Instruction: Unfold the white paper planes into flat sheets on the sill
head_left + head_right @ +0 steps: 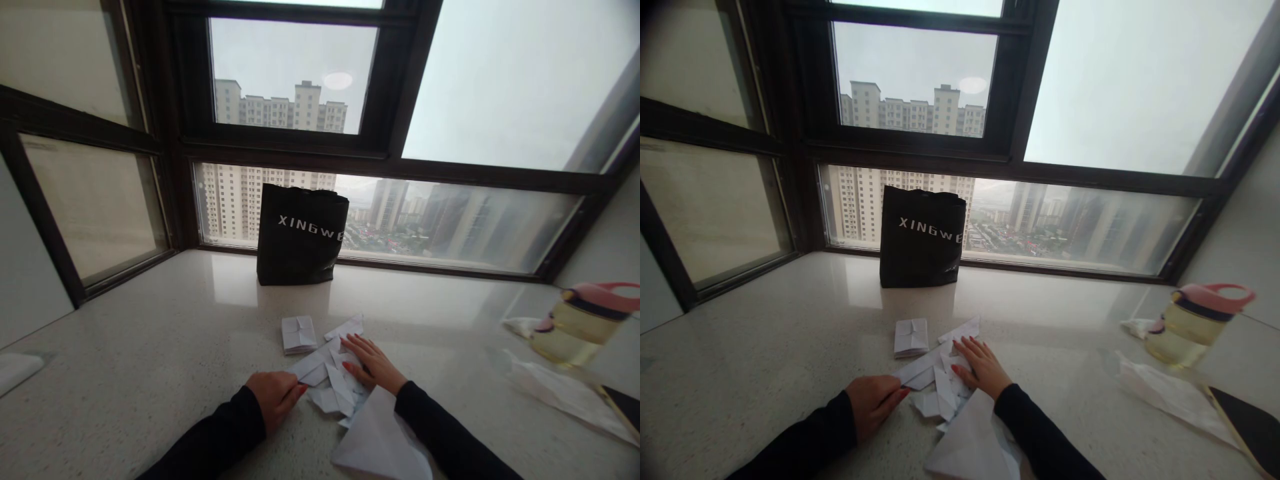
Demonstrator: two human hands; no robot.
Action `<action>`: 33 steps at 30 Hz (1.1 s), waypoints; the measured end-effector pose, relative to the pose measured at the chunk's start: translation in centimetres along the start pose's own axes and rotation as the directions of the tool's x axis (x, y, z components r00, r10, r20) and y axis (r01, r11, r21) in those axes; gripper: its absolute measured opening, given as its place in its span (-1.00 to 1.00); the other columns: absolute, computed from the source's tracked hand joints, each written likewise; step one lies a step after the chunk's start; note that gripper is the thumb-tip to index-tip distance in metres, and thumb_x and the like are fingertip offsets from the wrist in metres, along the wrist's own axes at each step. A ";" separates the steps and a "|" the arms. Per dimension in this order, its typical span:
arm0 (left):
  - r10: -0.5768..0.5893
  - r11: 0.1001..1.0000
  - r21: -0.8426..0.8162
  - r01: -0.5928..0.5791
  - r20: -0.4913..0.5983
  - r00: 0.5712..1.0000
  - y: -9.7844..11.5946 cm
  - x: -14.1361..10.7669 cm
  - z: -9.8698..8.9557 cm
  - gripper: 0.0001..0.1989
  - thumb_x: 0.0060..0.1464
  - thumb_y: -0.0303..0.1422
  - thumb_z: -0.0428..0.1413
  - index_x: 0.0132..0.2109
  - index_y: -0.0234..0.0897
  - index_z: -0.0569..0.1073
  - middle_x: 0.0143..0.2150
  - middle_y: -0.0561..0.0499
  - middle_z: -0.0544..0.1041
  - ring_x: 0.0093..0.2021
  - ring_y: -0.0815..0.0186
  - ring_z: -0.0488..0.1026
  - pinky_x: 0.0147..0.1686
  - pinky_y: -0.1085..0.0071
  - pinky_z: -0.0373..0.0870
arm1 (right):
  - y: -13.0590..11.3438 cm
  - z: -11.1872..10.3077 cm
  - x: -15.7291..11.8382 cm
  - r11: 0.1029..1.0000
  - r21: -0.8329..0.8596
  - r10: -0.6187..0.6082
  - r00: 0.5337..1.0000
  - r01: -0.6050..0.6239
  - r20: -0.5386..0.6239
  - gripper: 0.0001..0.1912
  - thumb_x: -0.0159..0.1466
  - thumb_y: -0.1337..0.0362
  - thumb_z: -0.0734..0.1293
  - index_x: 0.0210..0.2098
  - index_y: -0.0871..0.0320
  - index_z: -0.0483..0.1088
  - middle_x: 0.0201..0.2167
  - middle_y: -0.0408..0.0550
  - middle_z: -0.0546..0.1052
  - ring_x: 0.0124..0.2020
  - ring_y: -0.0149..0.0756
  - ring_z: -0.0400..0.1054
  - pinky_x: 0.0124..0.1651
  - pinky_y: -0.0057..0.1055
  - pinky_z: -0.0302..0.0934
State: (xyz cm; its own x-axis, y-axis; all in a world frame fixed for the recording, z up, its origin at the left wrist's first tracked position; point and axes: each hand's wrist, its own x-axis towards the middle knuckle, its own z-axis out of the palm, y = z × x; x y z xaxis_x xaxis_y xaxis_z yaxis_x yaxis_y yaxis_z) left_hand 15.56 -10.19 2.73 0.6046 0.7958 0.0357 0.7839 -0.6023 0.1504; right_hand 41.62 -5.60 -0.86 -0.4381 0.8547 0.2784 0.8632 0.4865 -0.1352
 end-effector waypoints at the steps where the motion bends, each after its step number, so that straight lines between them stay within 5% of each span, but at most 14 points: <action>1: 0.004 1.000 -0.002 -0.004 -0.003 1.000 0.0 0.0 0.0 -0.52 0.10 -0.15 -0.44 -0.44 -0.24 0.28 -0.50 0.00 0.40 -0.48 0.30 0.35 -0.60 0.47 0.08 | 0.0 0.0 0.0 1.000 -0.004 0.003 1.000 -0.003 -0.004 -0.51 0.14 0.04 0.10 0.01 0.12 0.17 0.01 0.03 0.23 0.04 -0.11 0.04 0.02 -0.10 -0.06; 33: 0.023 1.000 -0.020 -0.024 -0.029 0.999 -0.1 0.0 0.0 -0.52 0.10 -0.14 -0.44 -0.45 -0.24 0.27 -0.50 0.01 0.39 -0.49 0.32 0.32 -0.59 0.48 0.08 | -0.2 -0.3 -0.1 0.998 -0.065 -0.005 1.000 0.006 0.003 -0.52 0.14 0.08 0.10 0.01 0.16 0.17 0.01 0.04 0.22 0.03 -0.12 0.05 0.00 -0.11 -0.02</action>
State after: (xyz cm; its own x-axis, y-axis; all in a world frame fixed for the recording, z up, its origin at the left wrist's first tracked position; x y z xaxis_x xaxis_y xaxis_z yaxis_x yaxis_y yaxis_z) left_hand 15.44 -10.16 2.67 0.6183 0.7830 0.0677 0.7663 -0.6197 0.1694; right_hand 41.52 -5.83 -0.58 -0.4436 0.8526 0.2763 0.8752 0.4785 -0.0715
